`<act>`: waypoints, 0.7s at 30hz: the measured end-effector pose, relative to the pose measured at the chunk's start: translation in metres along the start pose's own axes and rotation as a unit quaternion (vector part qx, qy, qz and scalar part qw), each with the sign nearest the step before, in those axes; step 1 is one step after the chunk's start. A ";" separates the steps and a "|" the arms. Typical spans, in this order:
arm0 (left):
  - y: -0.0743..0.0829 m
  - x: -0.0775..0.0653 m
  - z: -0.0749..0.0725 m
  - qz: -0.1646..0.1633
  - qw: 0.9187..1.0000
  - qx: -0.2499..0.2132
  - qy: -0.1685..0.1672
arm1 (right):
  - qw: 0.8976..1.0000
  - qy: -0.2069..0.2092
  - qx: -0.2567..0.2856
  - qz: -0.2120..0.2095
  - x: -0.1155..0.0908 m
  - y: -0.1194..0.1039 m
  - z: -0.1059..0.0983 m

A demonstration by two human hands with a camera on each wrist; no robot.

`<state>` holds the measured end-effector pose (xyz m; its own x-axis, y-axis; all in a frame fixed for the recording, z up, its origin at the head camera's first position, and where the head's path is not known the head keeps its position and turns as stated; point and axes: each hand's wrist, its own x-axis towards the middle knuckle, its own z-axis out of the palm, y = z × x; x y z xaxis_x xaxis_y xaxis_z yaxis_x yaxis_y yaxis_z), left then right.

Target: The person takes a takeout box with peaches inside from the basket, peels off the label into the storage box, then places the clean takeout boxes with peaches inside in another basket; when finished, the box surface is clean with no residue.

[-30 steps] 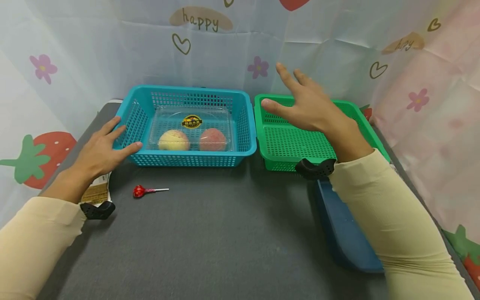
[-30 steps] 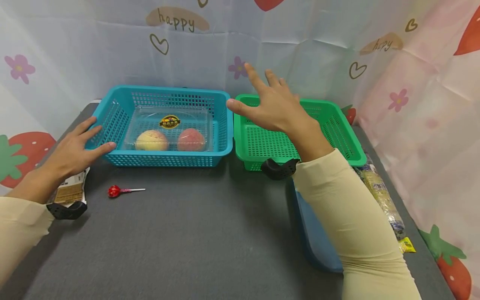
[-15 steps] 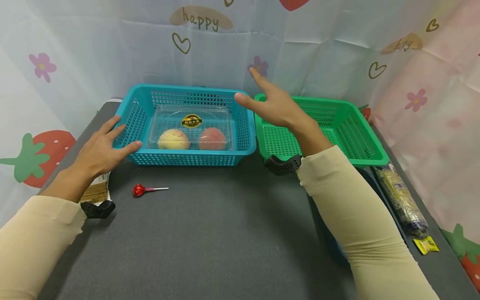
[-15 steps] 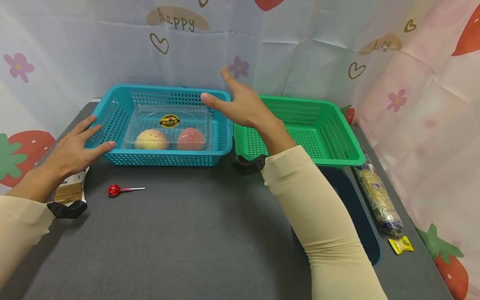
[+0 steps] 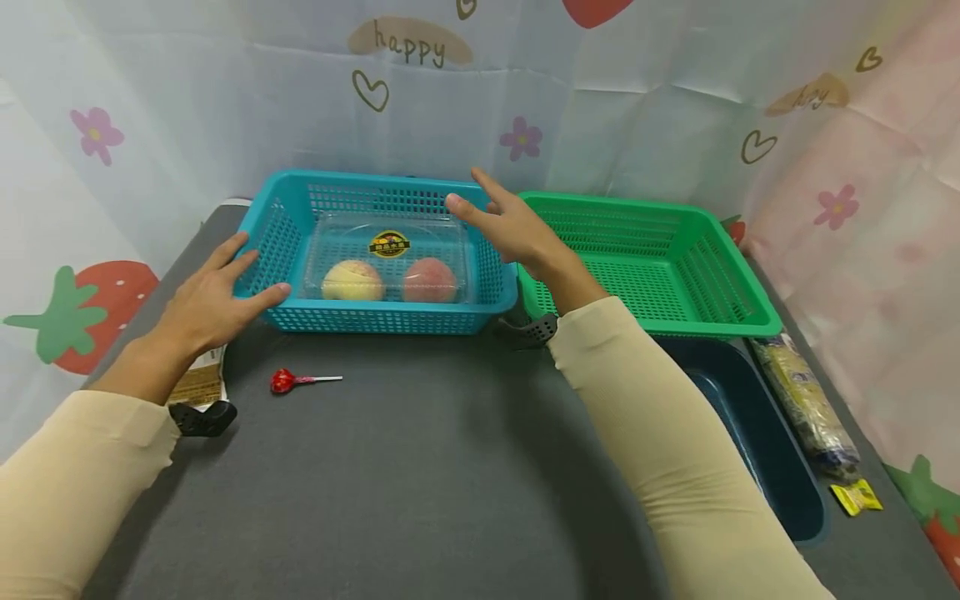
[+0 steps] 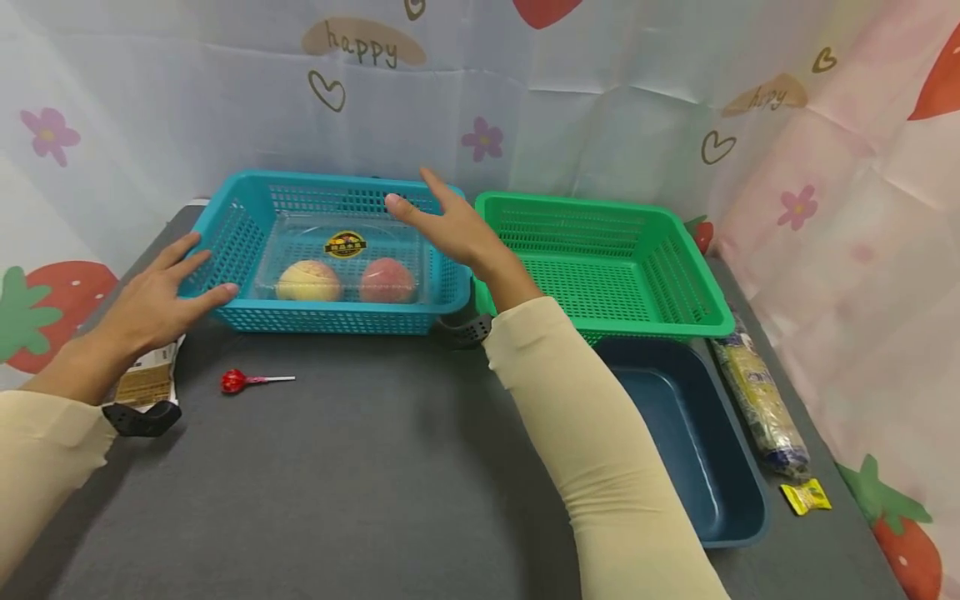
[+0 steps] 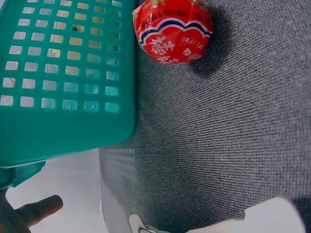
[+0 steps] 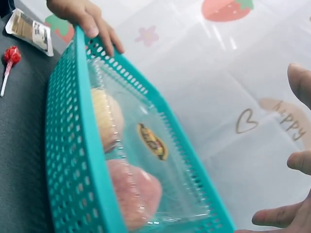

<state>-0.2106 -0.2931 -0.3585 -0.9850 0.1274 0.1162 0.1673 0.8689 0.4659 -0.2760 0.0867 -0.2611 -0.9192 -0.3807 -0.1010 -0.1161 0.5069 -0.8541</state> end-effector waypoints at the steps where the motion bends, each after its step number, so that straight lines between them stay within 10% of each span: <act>1: 0.000 0.000 0.000 -0.001 1.000 0.000 0.000 | 1.000 0.000 0.004 0.004 0.002 0.001 0.003; 21: 0.001 -0.001 0.001 -0.004 1.000 -0.002 0.007 | 0.993 -0.013 0.038 0.113 0.037 0.022 0.045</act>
<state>-0.2092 -0.2922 -0.3589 -0.9855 0.1144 0.1254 0.1606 0.8676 0.4706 -0.2954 0.0489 -0.3066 -0.9086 -0.2839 -0.3065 0.1217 0.5220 -0.8442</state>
